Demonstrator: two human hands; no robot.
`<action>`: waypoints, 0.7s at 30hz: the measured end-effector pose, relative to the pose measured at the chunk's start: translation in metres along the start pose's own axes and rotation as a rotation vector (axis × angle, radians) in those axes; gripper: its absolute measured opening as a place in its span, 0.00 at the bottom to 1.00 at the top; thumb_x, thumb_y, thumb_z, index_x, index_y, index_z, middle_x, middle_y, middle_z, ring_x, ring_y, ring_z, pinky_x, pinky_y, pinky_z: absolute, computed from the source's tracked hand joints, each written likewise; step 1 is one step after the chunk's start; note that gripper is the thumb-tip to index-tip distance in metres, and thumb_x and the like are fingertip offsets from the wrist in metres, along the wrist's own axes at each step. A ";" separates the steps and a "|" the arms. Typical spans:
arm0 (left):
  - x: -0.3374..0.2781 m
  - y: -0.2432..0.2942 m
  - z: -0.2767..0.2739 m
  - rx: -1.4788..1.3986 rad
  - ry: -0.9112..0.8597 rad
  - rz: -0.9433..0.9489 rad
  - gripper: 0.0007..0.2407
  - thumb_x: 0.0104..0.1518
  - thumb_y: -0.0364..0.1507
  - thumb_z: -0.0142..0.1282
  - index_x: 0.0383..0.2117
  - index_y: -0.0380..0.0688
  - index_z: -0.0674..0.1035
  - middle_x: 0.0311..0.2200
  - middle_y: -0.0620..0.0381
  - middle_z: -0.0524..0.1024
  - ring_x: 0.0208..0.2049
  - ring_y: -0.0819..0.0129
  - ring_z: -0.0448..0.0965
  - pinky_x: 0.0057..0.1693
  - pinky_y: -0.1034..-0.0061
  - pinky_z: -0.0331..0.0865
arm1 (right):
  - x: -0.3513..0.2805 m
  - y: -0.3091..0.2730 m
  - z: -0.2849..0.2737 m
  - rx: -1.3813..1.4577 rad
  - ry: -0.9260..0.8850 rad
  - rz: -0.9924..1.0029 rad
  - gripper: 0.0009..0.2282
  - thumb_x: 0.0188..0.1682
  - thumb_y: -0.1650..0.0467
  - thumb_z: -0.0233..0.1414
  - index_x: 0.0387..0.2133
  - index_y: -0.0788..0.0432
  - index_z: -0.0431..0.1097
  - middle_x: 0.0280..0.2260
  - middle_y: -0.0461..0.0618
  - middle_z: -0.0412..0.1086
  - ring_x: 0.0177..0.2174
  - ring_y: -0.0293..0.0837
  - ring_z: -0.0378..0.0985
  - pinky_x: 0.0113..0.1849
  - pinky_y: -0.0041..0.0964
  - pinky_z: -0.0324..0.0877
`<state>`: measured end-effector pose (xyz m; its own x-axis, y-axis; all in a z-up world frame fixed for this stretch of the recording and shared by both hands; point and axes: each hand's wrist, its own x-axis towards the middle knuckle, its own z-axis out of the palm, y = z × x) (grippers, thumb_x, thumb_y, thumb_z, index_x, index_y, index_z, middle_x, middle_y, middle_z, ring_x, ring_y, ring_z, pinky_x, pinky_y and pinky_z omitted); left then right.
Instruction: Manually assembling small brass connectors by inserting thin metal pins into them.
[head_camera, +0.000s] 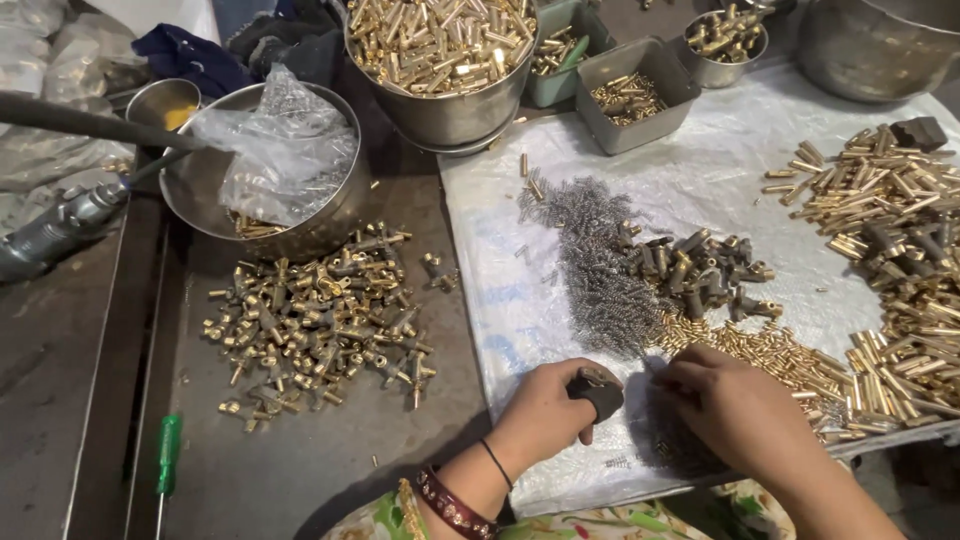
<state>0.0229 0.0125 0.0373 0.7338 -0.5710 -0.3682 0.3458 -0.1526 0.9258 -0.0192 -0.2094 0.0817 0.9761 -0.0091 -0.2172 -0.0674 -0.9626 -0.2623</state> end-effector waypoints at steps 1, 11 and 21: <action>-0.001 0.001 -0.001 0.001 0.003 -0.002 0.13 0.52 0.18 0.50 0.42 0.40 0.83 0.22 0.59 0.77 0.19 0.76 0.76 0.28 0.78 0.69 | 0.001 0.002 0.004 0.002 -0.001 -0.002 0.14 0.41 0.64 0.59 0.43 0.45 0.79 0.39 0.42 0.75 0.35 0.52 0.80 0.37 0.46 0.76; -0.001 -0.001 0.000 0.037 0.005 0.022 0.11 0.54 0.20 0.54 0.41 0.41 0.83 0.22 0.60 0.77 0.19 0.77 0.76 0.28 0.79 0.69 | -0.001 -0.016 0.008 0.074 0.155 -0.023 0.12 0.41 0.64 0.59 0.37 0.52 0.75 0.36 0.47 0.75 0.35 0.53 0.80 0.35 0.46 0.76; 0.000 -0.004 -0.001 0.095 -0.024 0.014 0.18 0.49 0.19 0.51 0.45 0.48 0.84 0.22 0.58 0.79 0.20 0.77 0.78 0.29 0.79 0.71 | 0.005 -0.005 0.016 0.528 0.263 -0.011 0.10 0.40 0.75 0.59 0.36 0.55 0.77 0.36 0.46 0.78 0.34 0.44 0.83 0.34 0.37 0.78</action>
<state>0.0221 0.0140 0.0330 0.7237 -0.5922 -0.3544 0.2779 -0.2199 0.9351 -0.0168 -0.2000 0.0669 0.9912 -0.1323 0.0111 -0.0852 -0.6982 -0.7108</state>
